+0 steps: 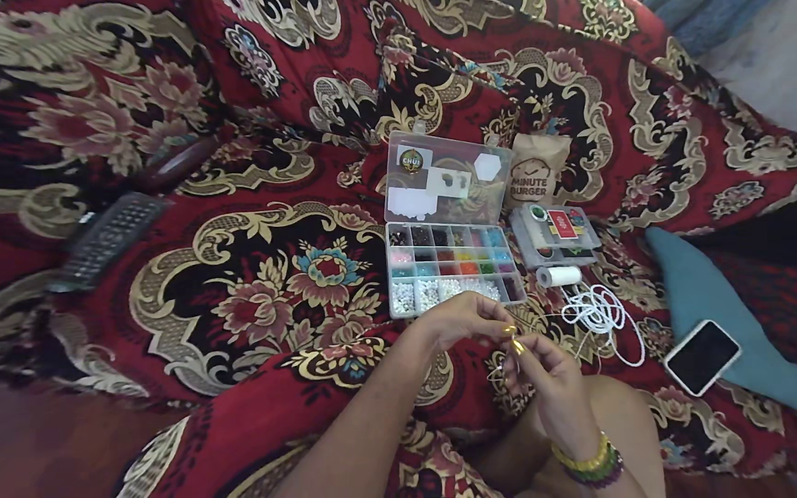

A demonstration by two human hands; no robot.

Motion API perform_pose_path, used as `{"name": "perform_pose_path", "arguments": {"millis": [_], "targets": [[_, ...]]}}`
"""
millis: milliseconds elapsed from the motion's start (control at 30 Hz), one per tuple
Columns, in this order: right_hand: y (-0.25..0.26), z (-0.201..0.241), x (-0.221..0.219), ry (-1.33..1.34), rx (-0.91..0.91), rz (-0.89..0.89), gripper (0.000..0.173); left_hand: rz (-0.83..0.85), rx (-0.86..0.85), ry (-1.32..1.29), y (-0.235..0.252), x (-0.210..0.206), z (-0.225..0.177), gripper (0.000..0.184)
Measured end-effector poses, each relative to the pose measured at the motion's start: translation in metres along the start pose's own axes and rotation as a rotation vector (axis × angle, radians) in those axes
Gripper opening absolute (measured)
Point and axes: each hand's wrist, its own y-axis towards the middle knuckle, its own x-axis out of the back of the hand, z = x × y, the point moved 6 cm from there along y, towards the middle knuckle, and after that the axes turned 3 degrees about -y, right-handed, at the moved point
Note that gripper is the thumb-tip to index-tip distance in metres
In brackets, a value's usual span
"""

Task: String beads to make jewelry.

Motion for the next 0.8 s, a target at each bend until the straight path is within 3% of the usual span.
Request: {"name": "perform_pose_path", "arguments": {"millis": [567,700,800], "targets": [[0.003,0.001,0.001,0.007,-0.035,-0.021,0.018,-0.029,-0.102,0.069,0.001,0.002,-0.006,0.007],[0.002,0.001,-0.002,-0.001,-0.062,0.059,0.017,-0.066,-0.119,0.079,-0.001,0.002,-0.010,0.007],[0.002,-0.003,-0.004,-0.001,-0.088,0.119,0.028,-0.089,-0.136,0.080,-0.002,0.005,-0.012,0.006]]}}
